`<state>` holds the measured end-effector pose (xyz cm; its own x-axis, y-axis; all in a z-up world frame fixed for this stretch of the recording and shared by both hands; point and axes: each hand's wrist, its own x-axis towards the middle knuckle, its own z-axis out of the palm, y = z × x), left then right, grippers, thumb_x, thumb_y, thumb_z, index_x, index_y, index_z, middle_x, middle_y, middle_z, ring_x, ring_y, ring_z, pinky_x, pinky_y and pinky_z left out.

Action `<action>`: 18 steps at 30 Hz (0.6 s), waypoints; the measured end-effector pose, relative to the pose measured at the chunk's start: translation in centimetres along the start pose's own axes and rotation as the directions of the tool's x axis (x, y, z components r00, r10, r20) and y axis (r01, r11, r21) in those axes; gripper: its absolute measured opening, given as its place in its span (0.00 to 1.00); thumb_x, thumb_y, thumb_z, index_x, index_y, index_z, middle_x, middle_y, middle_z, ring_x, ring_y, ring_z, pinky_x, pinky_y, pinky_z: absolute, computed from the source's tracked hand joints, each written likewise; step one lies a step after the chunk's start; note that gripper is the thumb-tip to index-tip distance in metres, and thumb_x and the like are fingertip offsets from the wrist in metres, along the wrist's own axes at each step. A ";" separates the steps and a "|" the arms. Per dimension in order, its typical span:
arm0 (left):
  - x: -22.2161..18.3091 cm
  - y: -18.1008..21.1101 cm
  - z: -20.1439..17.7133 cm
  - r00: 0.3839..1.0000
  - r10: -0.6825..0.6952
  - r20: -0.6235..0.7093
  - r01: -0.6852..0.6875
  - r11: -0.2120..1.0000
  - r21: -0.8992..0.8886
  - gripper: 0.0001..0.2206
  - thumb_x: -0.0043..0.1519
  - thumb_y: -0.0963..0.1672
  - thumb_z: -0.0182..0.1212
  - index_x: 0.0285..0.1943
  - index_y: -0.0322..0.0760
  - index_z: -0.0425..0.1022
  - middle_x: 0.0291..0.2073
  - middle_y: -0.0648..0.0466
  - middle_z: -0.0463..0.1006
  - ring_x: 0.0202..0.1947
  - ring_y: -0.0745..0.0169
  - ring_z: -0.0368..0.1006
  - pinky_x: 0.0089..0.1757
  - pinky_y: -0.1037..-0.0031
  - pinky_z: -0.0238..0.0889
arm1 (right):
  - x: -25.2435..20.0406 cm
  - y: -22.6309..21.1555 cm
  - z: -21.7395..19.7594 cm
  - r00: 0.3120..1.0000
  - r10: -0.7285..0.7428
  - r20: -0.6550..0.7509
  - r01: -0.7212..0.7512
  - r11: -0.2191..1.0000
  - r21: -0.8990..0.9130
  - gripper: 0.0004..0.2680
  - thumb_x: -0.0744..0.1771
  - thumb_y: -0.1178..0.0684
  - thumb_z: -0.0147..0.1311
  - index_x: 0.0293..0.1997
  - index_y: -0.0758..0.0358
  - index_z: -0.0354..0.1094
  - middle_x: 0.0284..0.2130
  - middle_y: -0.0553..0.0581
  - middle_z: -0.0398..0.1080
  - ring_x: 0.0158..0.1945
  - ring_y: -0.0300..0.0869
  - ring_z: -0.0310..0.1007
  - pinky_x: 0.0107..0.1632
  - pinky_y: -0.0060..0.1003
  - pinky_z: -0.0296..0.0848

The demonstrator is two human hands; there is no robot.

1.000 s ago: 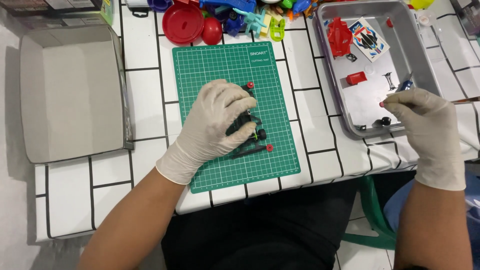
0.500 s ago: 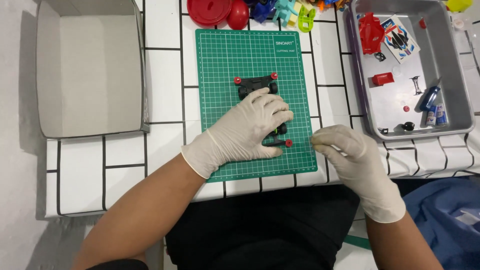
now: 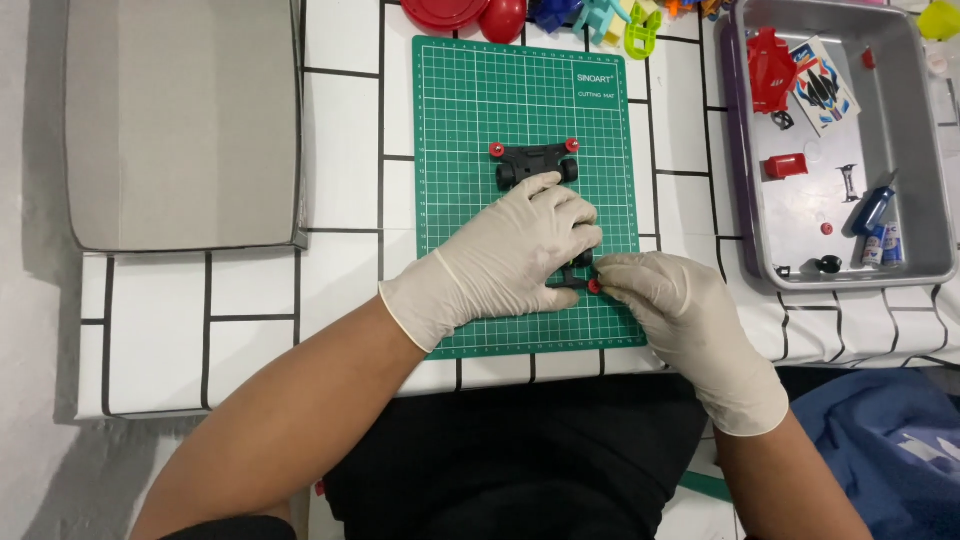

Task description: Assembling a mini 4WD toy car by snapping the body shell onto the chassis and placing it in a display box.

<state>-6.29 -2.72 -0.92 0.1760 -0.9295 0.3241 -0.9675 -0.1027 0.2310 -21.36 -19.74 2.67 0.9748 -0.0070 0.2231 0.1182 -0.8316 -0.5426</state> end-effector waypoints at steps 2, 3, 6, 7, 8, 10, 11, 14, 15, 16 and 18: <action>0.0 0.1 -0.4 1.000 -0.005 0.004 0.005 1.000 -0.005 0.26 0.53 0.60 0.66 0.48 0.42 0.72 0.49 0.52 0.72 0.62 0.52 0.68 0.68 0.53 0.46 | 0.0 0.1 -0.1 1.000 -0.003 0.014 0.004 1.000 -0.013 0.03 0.65 0.59 0.62 0.40 0.64 0.77 0.40 0.61 0.80 0.45 0.57 0.80 0.46 0.47 0.79; 0.0 0.2 -0.6 1.000 -0.007 0.010 0.007 1.000 -0.008 0.26 0.53 0.59 0.67 0.49 0.41 0.73 0.49 0.52 0.73 0.61 0.51 0.68 0.68 0.53 0.46 | 0.1 0.2 -0.1 1.000 -0.006 0.025 0.006 1.000 -0.024 0.03 0.65 0.58 0.62 0.40 0.62 0.77 0.40 0.60 0.79 0.44 0.56 0.80 0.45 0.46 0.79; 0.1 0.1 -0.4 1.000 -0.013 0.010 0.013 1.000 -0.014 0.27 0.53 0.60 0.66 0.50 0.42 0.73 0.49 0.53 0.73 0.62 0.52 0.68 0.68 0.53 0.46 | 0.2 0.1 -0.3 0.999 -0.016 0.034 0.017 0.999 -0.036 0.03 0.65 0.58 0.62 0.39 0.63 0.77 0.40 0.60 0.79 0.44 0.56 0.80 0.45 0.45 0.79; 0.1 0.1 -0.3 1.000 -0.016 0.009 0.017 1.000 -0.014 0.27 0.53 0.60 0.66 0.50 0.42 0.73 0.49 0.53 0.73 0.62 0.52 0.68 0.68 0.53 0.46 | 0.3 0.0 -0.3 0.999 -0.018 0.037 0.019 0.999 -0.036 0.03 0.65 0.58 0.62 0.39 0.63 0.77 0.40 0.60 0.79 0.44 0.56 0.80 0.45 0.45 0.79; 0.1 0.1 -0.2 1.000 -0.019 0.010 0.019 1.000 -0.015 0.27 0.53 0.60 0.67 0.50 0.42 0.73 0.49 0.52 0.73 0.61 0.52 0.68 0.68 0.53 0.46 | 0.3 -0.1 -0.3 0.999 -0.028 0.043 0.030 0.998 -0.054 0.03 0.65 0.58 0.63 0.39 0.63 0.77 0.40 0.60 0.80 0.44 0.56 0.80 0.44 0.45 0.79; 0.2 0.2 -0.2 1.000 -0.023 0.010 0.023 1.000 -0.018 0.27 0.52 0.59 0.67 0.50 0.42 0.74 0.49 0.52 0.74 0.61 0.52 0.68 0.68 0.52 0.46 | 0.4 -0.2 -0.3 0.998 -0.038 0.050 0.041 0.996 -0.073 0.02 0.65 0.58 0.63 0.38 0.62 0.77 0.39 0.60 0.80 0.43 0.56 0.80 0.43 0.46 0.78; 0.2 0.1 -0.3 1.000 -0.025 0.015 0.025 0.999 -0.020 0.27 0.52 0.60 0.67 0.50 0.42 0.74 0.49 0.53 0.74 0.61 0.52 0.69 0.68 0.53 0.46 | 0.4 -0.1 -0.3 0.997 -0.063 0.049 0.067 0.994 -0.092 0.03 0.65 0.58 0.63 0.39 0.63 0.77 0.40 0.60 0.80 0.43 0.57 0.80 0.43 0.46 0.78; 0.1 0.1 -0.4 1.000 -0.021 0.010 0.022 0.999 -0.033 0.26 0.52 0.59 0.68 0.49 0.42 0.75 0.48 0.52 0.74 0.61 0.52 0.69 0.68 0.53 0.46 | 0.4 0.3 -0.3 0.992 -0.105 0.068 0.113 0.984 -0.136 0.03 0.65 0.58 0.62 0.40 0.62 0.77 0.40 0.60 0.80 0.42 0.56 0.80 0.42 0.46 0.78; 0.1 0.0 -0.5 1.000 -0.013 0.001 0.013 0.999 -0.043 0.26 0.52 0.59 0.68 0.49 0.41 0.75 0.47 0.52 0.74 0.60 0.52 0.69 0.67 0.52 0.46 | 0.4 0.4 -0.4 0.989 -0.120 0.086 0.132 0.978 -0.162 0.03 0.66 0.58 0.61 0.40 0.61 0.77 0.40 0.58 0.80 0.41 0.55 0.80 0.43 0.45 0.78; 0.1 0.0 -0.4 1.000 -0.015 0.000 0.015 0.999 -0.044 0.26 0.52 0.59 0.68 0.49 0.41 0.75 0.47 0.52 0.74 0.60 0.52 0.69 0.67 0.52 0.46 | 0.6 0.1 -0.6 0.989 -0.120 0.088 0.133 0.978 -0.161 0.03 0.66 0.58 0.61 0.40 0.61 0.77 0.40 0.58 0.80 0.41 0.55 0.80 0.43 0.45 0.78; 0.1 0.0 -0.3 1.000 -0.016 -0.001 0.016 0.999 -0.035 0.27 0.52 0.60 0.67 0.49 0.42 0.75 0.48 0.52 0.74 0.61 0.53 0.69 0.68 0.53 0.46 | 0.9 -0.6 -0.9 0.984 -0.144 0.109 0.162 0.970 -0.182 0.02 0.66 0.59 0.61 0.40 0.62 0.77 0.39 0.58 0.80 0.40 0.56 0.80 0.41 0.46 0.78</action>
<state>-6.26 -2.72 -0.58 0.1917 -0.9273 0.3214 -0.9577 -0.1051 0.2678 -20.70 -19.72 3.93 0.9624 0.1733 0.2091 0.2381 -0.9087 -0.3429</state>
